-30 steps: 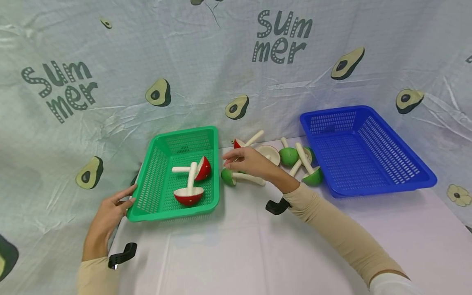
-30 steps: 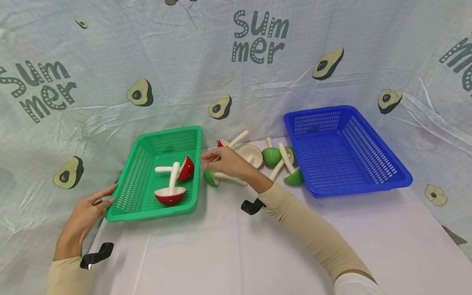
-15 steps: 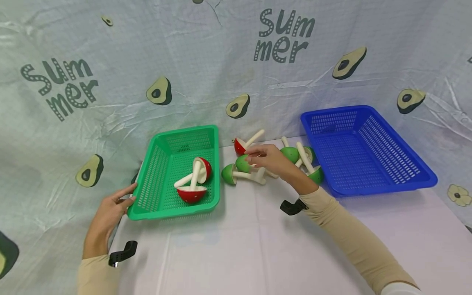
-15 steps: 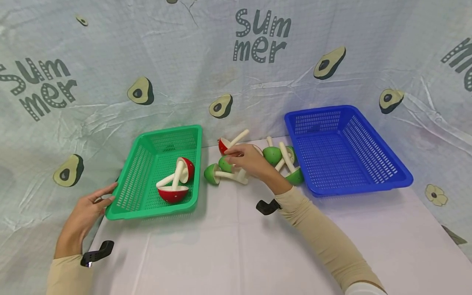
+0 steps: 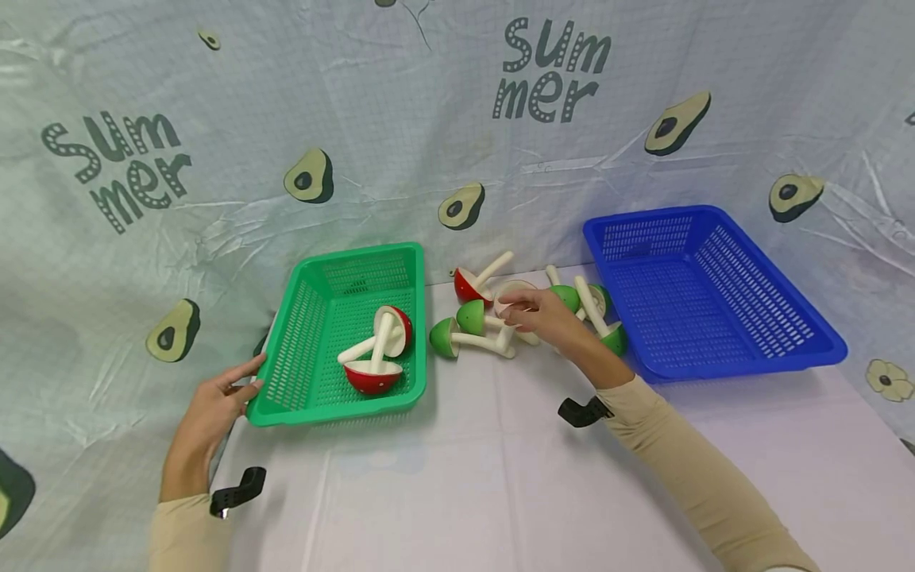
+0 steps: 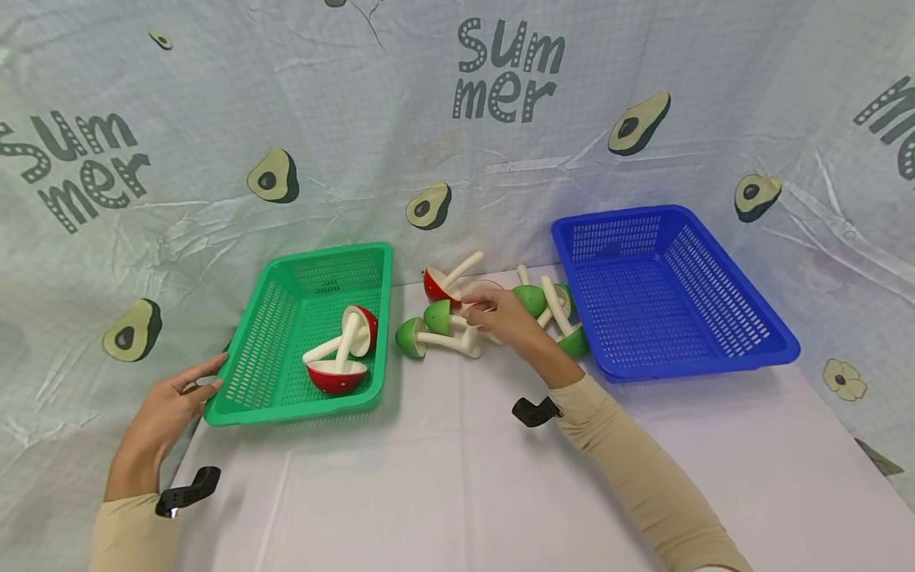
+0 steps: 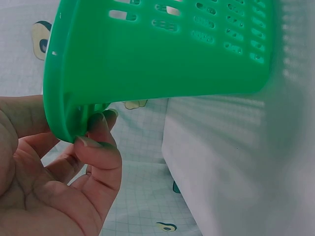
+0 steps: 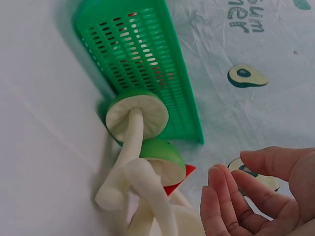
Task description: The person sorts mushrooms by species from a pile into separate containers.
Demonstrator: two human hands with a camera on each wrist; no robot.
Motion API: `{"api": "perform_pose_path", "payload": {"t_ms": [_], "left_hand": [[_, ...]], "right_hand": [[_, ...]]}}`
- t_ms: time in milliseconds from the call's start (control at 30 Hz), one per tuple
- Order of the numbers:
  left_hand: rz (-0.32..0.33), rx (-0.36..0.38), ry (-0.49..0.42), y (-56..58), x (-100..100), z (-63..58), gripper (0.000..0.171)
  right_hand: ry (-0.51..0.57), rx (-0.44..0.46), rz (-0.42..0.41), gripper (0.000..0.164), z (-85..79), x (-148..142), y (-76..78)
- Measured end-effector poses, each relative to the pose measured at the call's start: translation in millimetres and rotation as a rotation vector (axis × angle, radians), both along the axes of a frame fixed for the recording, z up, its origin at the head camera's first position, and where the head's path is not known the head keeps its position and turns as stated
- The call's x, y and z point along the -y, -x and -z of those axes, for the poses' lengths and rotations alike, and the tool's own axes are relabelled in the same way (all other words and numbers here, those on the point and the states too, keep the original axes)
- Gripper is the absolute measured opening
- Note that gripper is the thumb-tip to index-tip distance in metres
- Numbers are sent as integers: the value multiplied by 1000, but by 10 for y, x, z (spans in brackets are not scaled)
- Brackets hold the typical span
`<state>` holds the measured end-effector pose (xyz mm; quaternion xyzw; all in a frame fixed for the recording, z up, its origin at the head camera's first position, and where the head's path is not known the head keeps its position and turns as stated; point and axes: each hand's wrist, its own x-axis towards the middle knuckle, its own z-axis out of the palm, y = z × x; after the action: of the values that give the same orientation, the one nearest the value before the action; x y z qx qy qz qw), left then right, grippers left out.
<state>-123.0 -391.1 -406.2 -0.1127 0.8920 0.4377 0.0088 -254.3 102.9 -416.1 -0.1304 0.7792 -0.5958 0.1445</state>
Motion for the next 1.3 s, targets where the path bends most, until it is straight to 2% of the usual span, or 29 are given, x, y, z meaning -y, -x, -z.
{"api": "perform_pose_path", "payload": {"t_ms": [733,1067,1300], "left_hand": [[-5,1,-5,-17,-10,-9,54],[-8,-4,-16,-21,-17,1,54],[-9,-5,-30,-19,-16,2,55]], "right_hand": [[10,79,83,48,226,-147,-52],[22,128,68,55,344,-139,-39],[69,177,53,59,381,-139,3]]}}
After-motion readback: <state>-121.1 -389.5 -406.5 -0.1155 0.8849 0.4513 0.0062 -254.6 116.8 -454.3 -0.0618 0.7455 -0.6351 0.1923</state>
